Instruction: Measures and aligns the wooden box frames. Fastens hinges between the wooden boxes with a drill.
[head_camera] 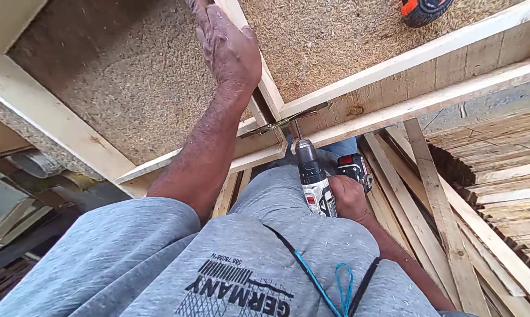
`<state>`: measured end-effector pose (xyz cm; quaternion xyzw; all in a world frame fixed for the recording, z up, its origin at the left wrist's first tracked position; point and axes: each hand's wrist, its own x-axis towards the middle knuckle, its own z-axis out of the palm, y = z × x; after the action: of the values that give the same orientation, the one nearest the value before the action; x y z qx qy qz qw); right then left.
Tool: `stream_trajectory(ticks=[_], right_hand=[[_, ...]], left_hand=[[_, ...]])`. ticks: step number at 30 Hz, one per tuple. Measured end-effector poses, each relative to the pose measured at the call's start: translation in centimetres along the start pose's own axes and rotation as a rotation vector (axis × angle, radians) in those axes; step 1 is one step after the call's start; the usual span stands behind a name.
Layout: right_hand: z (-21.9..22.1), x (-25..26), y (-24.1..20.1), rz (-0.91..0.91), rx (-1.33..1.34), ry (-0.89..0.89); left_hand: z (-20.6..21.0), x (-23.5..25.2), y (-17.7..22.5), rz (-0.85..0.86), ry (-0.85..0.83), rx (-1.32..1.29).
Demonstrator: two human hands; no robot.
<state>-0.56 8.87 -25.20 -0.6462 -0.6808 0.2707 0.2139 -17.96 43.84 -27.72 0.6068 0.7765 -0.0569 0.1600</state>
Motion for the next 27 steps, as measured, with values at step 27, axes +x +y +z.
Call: stream_trajectory(ticks=[27], right_hand=[[-2.5, 1.2, 1.6, 0.023, 0.083, -0.080]], left_hand=[[-0.3, -0.3, 0.1, -0.019, 0.023, -0.110]])
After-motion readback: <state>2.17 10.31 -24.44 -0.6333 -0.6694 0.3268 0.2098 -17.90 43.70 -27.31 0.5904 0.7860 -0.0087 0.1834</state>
